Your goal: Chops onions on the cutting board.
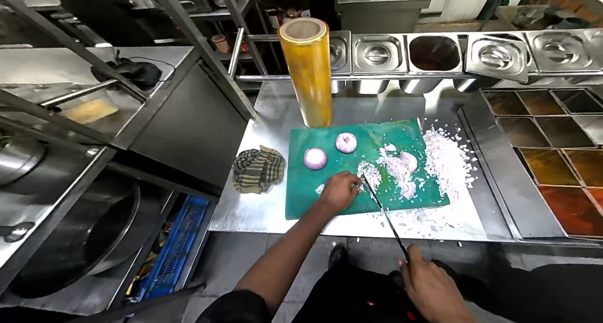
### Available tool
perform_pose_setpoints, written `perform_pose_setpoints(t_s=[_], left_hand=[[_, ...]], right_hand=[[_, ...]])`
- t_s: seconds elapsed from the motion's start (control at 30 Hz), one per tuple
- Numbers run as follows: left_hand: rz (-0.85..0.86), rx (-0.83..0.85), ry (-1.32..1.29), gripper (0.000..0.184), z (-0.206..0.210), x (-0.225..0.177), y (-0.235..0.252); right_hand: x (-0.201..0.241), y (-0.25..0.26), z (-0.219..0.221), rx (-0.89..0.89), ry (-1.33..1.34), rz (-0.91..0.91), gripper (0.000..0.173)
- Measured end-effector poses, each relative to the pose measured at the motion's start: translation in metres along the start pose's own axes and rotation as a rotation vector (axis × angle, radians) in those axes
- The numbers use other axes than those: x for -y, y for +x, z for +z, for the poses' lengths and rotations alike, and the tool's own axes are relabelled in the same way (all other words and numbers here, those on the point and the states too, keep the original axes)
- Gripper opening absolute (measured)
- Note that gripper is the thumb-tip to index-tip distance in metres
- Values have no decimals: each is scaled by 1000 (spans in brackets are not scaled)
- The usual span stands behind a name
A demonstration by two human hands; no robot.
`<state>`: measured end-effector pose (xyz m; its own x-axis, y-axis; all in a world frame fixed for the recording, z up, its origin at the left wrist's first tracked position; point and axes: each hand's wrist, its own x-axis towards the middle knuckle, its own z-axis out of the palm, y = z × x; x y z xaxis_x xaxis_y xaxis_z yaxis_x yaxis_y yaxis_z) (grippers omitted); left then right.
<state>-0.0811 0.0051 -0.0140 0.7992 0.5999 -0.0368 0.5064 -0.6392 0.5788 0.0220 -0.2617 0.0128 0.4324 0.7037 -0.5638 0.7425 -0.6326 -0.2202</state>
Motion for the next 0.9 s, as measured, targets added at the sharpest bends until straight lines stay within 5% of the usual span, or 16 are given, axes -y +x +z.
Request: perform_pose_setpoints(t_s=[0.13, 0.33, 0.9], left_hand=[[-6, 57, 56, 17, 0, -3, 8], [66, 135, 100, 19, -5, 1, 13], [514, -268, 107, 9, 25, 52, 6]], right_hand=[[3, -1, -3, -61, -92, -25, 43], [6, 26, 0, 160, -17, 20, 50], [19, 9, 1, 146, 51, 1, 45]])
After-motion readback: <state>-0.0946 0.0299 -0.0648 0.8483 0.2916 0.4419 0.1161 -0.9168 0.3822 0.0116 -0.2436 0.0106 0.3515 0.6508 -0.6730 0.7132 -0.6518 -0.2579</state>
